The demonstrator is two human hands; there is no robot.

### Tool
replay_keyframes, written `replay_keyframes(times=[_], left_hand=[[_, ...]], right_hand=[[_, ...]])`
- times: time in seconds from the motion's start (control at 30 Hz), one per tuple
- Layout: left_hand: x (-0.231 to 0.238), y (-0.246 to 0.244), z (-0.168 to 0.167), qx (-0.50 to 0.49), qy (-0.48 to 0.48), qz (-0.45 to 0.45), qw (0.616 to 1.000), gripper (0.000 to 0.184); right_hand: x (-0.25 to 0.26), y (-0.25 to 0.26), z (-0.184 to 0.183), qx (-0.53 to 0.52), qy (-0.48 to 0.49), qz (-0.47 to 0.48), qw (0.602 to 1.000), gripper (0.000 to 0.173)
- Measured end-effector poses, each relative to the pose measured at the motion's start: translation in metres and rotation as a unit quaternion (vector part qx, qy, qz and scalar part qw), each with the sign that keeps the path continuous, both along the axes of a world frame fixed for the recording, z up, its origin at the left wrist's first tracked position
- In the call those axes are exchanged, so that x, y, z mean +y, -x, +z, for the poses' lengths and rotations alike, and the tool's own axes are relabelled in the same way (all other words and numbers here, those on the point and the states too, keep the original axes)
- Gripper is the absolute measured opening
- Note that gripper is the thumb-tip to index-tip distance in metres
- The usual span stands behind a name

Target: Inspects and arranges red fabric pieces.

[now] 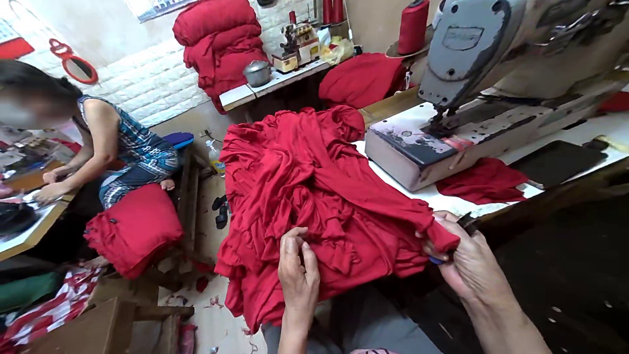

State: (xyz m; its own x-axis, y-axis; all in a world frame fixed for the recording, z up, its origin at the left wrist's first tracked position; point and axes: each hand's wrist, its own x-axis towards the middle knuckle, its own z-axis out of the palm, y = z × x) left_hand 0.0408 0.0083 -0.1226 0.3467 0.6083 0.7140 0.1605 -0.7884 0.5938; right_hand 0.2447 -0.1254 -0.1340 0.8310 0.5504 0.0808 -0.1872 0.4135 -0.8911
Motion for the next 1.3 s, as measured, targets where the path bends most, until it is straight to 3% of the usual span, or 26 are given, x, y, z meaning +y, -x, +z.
replay_keyframes(times=[0.17,0.3,0.4,0.5,0.63,0.7,0.77,0.9,1.03,1.1,1.3], left_hand=[[-0.004,-0.006,0.0,-0.057,-0.003,-0.006,0.998,0.023],[-0.011,-0.013,0.006,-0.066,-0.062,0.035,0.995,0.025],[-0.011,-0.027,0.022,-0.058,-0.09,-0.002,0.994,0.017],[-0.01,-0.049,0.04,0.006,-0.091,-0.045,0.995,0.016],[0.0,-0.082,0.038,0.218,-0.079,-0.07,0.97,0.032],[0.005,-0.092,0.022,0.241,-0.125,-0.066,0.96,0.018],[0.003,-0.091,0.013,0.185,-0.167,-0.079,0.965,0.013],[-0.022,-0.062,0.006,0.086,-0.159,-0.182,0.967,0.01],[-0.035,-0.032,-0.011,-0.005,-0.202,-0.162,0.966,0.043],[-0.031,-0.021,-0.007,-0.018,-0.195,-0.133,0.972,0.049],[-0.011,-0.033,0.027,0.009,-0.179,-0.022,0.984,0.022]], right_hand=[[-0.005,0.003,-0.001,-0.053,0.022,-0.015,0.998,0.014],[-0.005,0.009,0.002,-0.057,0.033,-0.022,0.998,0.012],[-0.007,0.012,0.0,-0.046,0.036,-0.019,0.998,0.01],[-0.006,0.016,0.0,-0.046,0.036,-0.021,0.998,0.01],[-0.006,0.019,-0.002,-0.034,0.034,-0.029,0.998,0.013],[-0.005,0.018,-0.006,-0.011,0.034,-0.033,0.999,0.013],[-0.005,0.014,-0.013,0.034,0.028,-0.031,0.999,0.012],[-0.006,0.008,-0.022,0.065,0.031,-0.028,0.997,0.013],[-0.005,0.008,-0.021,0.059,0.032,-0.024,0.997,0.015],[-0.006,0.008,-0.021,0.058,0.026,-0.02,0.998,0.015],[-0.007,0.008,-0.021,0.064,0.035,-0.022,0.997,0.013]])
